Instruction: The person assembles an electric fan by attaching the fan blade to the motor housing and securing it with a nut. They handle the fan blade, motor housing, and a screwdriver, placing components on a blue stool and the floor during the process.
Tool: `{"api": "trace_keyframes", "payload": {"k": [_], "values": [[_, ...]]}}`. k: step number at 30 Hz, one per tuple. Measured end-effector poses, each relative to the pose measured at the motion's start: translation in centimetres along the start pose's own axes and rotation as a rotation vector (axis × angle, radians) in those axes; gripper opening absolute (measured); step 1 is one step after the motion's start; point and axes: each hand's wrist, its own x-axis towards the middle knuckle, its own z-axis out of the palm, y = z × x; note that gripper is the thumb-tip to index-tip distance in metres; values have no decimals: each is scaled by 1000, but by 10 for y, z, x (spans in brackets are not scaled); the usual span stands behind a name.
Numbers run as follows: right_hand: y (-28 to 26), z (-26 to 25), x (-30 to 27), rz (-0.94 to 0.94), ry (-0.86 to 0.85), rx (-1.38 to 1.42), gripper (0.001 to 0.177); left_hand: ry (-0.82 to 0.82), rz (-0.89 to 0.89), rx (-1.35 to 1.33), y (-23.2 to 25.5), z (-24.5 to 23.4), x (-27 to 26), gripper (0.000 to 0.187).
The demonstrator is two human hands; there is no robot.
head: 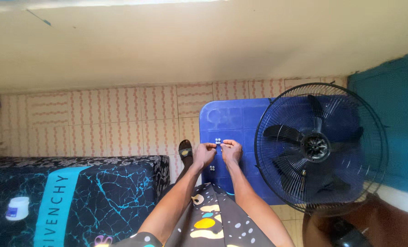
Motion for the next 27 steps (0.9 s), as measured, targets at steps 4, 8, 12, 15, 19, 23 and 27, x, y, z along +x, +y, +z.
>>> {"api": "trace_keyframes", "payload": {"k": [4,8,12,15,19,23,27], "values": [[5,0,5,-4,-34,9,19,-12,-15,-10,-4,2,2,30],[6,1,5,15,-45,45,19,-11,28,-37,-4,3,3,30],[-4,0,-4,52,-10,-14,18,-52,-63,-57,-2,2,2,32],[-14,-1,-10,58,0,-19,17,-73,-35,-103,-2,2,2,32],[-18,-3,-15,102,22,39,19,-56,-31,-96,-4,2,2,34],[-13,-3,-11,100,3,128,21,-51,-28,-95,-7,3,3,34],[-9,-2,-8,98,-31,161,21,-20,25,-93,-7,4,3,34]]}}
